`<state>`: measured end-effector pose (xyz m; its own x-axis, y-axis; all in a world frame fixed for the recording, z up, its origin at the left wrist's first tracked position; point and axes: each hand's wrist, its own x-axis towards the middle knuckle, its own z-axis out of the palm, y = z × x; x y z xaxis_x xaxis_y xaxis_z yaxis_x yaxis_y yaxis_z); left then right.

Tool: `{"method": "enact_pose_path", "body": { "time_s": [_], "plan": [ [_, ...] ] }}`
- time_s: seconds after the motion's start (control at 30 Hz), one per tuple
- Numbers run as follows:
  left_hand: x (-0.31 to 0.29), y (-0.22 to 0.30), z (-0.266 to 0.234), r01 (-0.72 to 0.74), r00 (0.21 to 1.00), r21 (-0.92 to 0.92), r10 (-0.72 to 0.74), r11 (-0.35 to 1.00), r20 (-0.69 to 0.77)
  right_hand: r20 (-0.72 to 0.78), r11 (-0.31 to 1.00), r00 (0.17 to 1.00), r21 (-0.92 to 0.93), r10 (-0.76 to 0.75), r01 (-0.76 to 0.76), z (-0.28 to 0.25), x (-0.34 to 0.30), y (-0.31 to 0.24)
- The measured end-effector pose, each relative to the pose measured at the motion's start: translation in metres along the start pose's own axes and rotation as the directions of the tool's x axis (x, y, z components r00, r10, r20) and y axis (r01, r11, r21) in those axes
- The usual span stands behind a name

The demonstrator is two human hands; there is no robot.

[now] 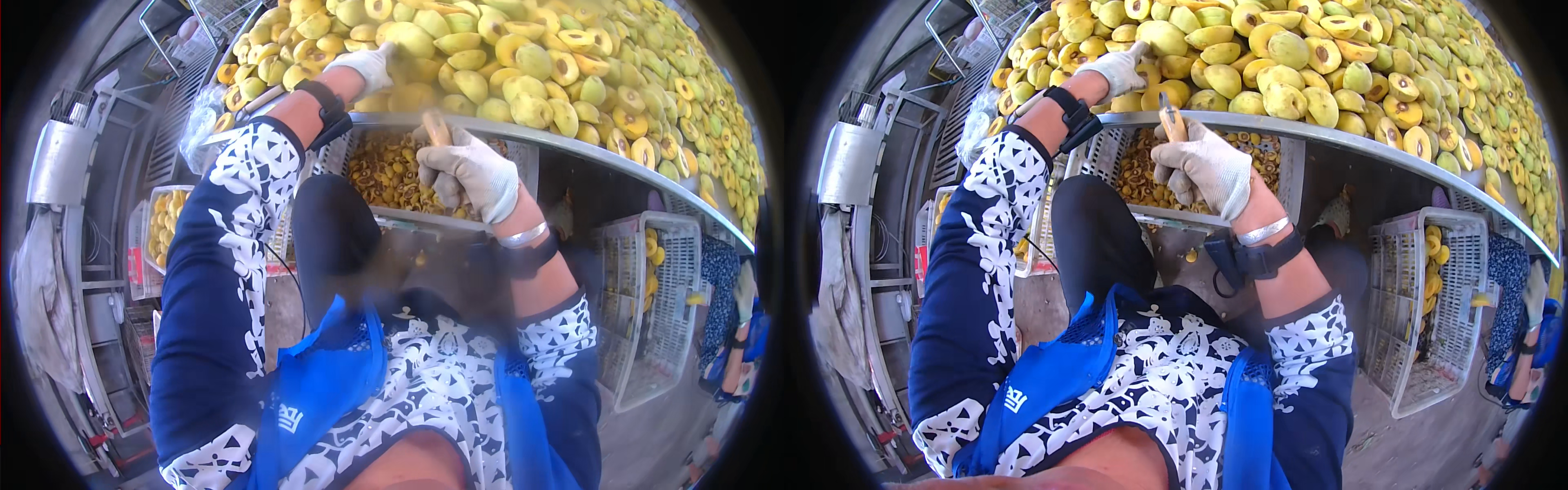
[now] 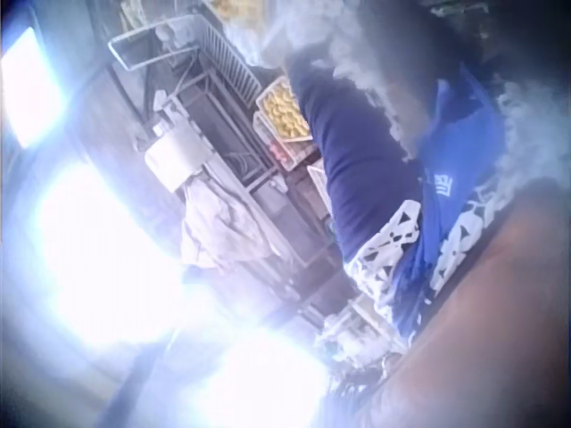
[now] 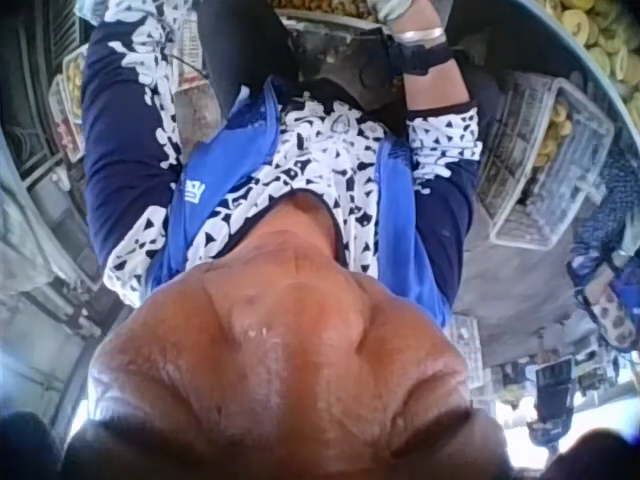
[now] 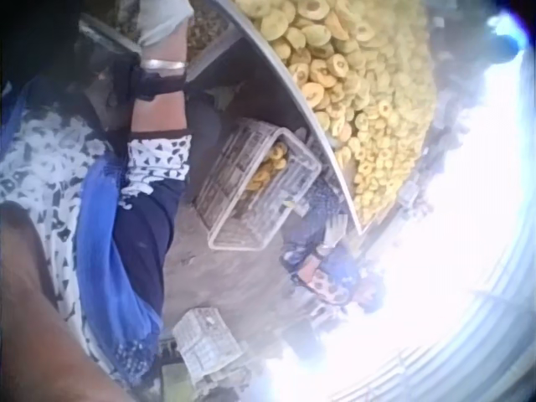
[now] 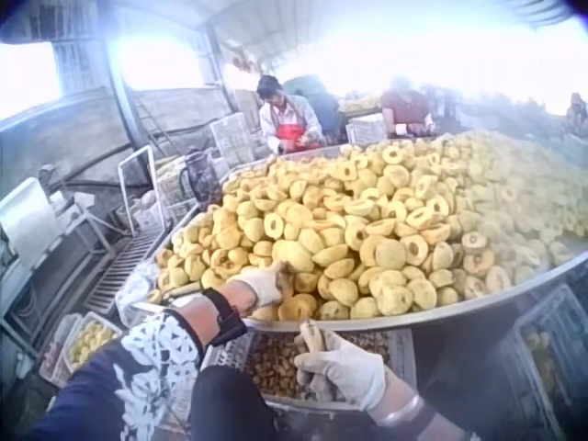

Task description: The person pits peaches by picking up a half-peach from a pile, using a small curved pitting tool to remove the pit into a center bin, and placing the pitted peach into a side crate.

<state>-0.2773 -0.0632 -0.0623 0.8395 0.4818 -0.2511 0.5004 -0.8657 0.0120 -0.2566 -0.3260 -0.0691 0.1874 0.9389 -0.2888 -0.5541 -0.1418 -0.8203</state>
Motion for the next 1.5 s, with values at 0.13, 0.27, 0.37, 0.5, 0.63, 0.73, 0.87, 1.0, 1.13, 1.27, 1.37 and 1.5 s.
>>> {"method": "enact_pose_path", "body": {
  "time_s": [0.13, 0.27, 0.37, 0.5, 0.63, 0.73, 0.87, 1.0, 1.13, 1.27, 1.37, 1.5],
  "plan": [
    [-0.006, 0.021, 0.004, 0.123, 0.991, 0.025, -0.124, 0.992, 0.043, 0.021, 0.999, 0.999, 0.007, -0.034, 0.034, 0.000, 0.001, -0.004],
    [-0.008, 0.016, 0.006, 0.146, 0.989, -0.092, -0.147, 0.985, -0.009, -0.022, 0.996, 0.996, -0.034, -0.084, 0.083, 0.002, -0.001, -0.005],
    [-0.004, 0.010, 0.011, 0.134, 0.989, -0.110, -0.141, 0.985, -0.055, -0.026, 0.991, 0.995, -0.087, -0.100, 0.098, -0.001, 0.003, -0.005],
    [-0.002, 0.004, 0.019, 0.079, 0.973, -0.141, -0.107, 0.987, -0.203, -0.067, 0.985, 0.991, -0.132, -0.118, 0.109, 0.002, 0.003, -0.005],
    [-0.013, 0.002, 0.025, -0.205, 0.867, -0.698, -0.203, 0.686, -0.454, -0.113, 0.959, 0.979, -0.246, -0.169, 0.138, 0.011, 0.012, -0.001],
    [-0.050, 0.036, 0.013, -0.351, 0.915, -0.921, -0.148, 0.169, -0.376, -0.187, 0.938, 0.949, -0.285, -0.255, 0.196, 0.018, 0.006, -0.004],
    [-0.073, 0.065, 0.025, -0.426, 0.900, -0.903, -0.119, -0.048, -0.419, -0.215, 0.842, 0.897, -0.479, -0.387, 0.249, 0.012, 0.024, 0.005],
    [-0.080, 0.081, 0.032, -0.475, 0.867, -0.858, -0.274, -0.197, -0.417, -0.215, 0.662, 0.807, -0.701, -0.550, 0.264, 0.002, 0.041, 0.018],
    [-0.078, 0.092, 0.039, -0.543, 0.805, -0.819, -0.393, -0.185, -0.445, -0.142, 0.437, 0.785, -0.882, -0.603, 0.176, -0.001, 0.046, 0.025],
    [-0.074, 0.085, 0.042, -0.636, 0.700, -0.772, -0.405, 0.022, -0.588, -0.150, 0.397, 0.746, -0.903, -0.649, 0.163, 0.009, 0.046, 0.024],
    [-0.076, 0.081, 0.042, -0.668, 0.656, -0.733, -0.362, 0.132, -0.663, -0.149, 0.381, 0.740, -0.912, -0.656, 0.154, 0.015, 0.050, 0.024],
    [-0.081, 0.081, 0.038, -0.652, 0.686, -0.752, -0.348, 0.094, -0.639, -0.133, 0.332, 0.756, -0.936, -0.641, 0.117, 0.017, 0.056, 0.025]
  ]
}}
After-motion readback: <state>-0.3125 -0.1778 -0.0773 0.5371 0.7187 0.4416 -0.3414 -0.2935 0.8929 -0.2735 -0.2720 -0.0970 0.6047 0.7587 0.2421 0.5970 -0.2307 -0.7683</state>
